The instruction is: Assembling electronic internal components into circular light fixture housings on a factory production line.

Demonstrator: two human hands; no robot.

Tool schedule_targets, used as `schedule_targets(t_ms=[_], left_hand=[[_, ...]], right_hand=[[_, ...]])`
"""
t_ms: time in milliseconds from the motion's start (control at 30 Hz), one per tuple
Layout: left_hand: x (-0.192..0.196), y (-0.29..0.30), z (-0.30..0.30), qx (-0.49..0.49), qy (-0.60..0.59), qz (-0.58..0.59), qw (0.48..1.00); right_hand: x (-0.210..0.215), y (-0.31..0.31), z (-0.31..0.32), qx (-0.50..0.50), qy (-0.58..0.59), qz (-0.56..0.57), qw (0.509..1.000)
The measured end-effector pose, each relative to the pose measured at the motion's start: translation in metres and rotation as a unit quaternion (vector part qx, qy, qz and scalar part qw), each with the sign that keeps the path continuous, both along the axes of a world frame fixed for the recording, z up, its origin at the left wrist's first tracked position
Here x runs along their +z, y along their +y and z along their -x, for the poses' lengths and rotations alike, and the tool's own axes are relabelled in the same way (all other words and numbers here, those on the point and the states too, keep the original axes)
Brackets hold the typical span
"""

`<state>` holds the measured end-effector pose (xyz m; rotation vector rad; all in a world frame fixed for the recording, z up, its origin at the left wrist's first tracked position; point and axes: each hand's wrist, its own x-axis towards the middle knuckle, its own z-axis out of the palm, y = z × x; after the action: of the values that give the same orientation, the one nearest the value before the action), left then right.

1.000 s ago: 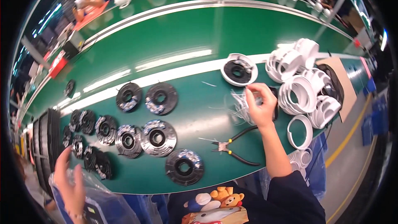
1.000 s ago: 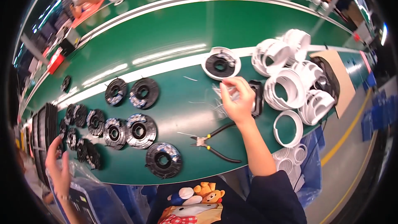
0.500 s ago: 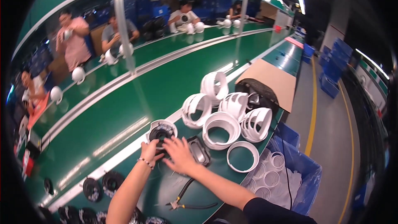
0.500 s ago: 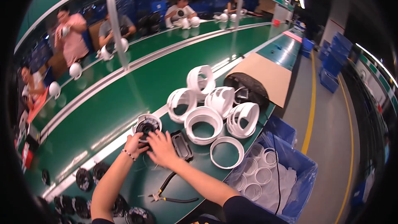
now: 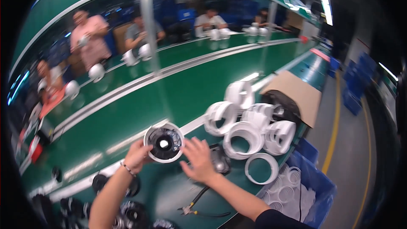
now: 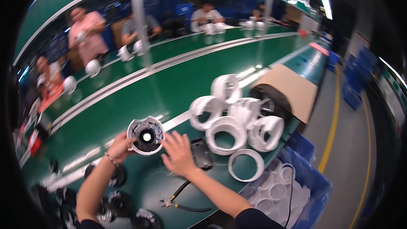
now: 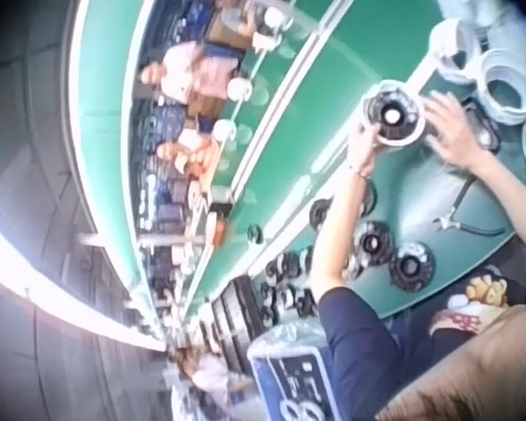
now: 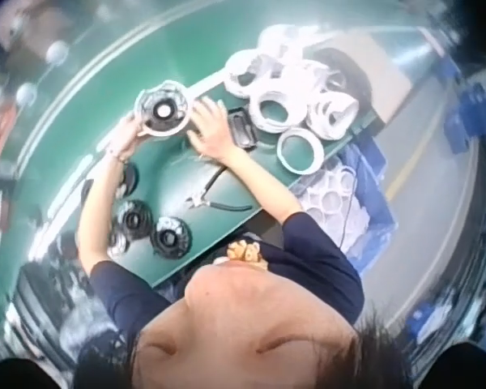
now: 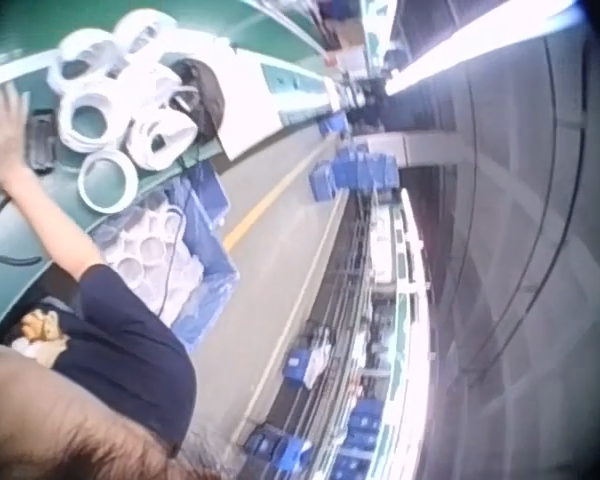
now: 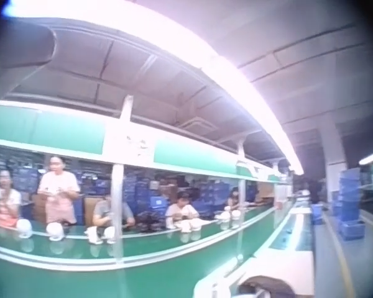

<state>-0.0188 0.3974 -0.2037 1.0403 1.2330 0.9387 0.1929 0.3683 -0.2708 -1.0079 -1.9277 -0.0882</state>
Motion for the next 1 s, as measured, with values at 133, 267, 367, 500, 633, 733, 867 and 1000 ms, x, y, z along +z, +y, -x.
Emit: schedule_targets(t_ms=[133, 267, 367, 500, 633, 733, 867, 1000], left_hand=[[0.065, -0.080, 0.093, 0.089, 0.091, -0.086, 0.988], [0.116, -0.216, 0.164, 0.278, 0.072, -0.136, 0.948], [0.133, -0.344, 0.191, 0.336, 0.159, -0.112, 0.922], [0.123, -0.535, 0.181, 0.489, 0.178, -0.009, 0.854], [0.094, -0.656, 0.147, 0.606, 0.145, 0.092, 0.776], [0.073, -0.695, 0.137, 0.624, 0.114, 0.162, 0.756], [0.046, -0.712, 0.126, 0.598, 0.115, 0.247, 0.753], [0.042, -0.712, 0.118, 0.598, 0.111, 0.321, 0.727]], right_hand=[[0.008, -0.004, 0.004, 0.070, 0.046, -0.035, 0.996], [0.015, -0.016, 0.017, 0.101, 0.019, -0.058, 0.993], [0.018, -0.032, 0.027, 0.115, -0.015, -0.022, 0.993], [0.010, -0.052, 0.046, 0.175, -0.063, 0.013, 0.983], [-0.001, -0.052, 0.044, 0.187, -0.092, 0.017, 0.978], [-0.006, -0.051, 0.042, 0.198, -0.108, 0.005, 0.974], [-0.011, -0.053, 0.044, 0.208, -0.109, 0.004, 0.972], [-0.011, -0.049, 0.038, 0.208, -0.090, 0.007, 0.974]])
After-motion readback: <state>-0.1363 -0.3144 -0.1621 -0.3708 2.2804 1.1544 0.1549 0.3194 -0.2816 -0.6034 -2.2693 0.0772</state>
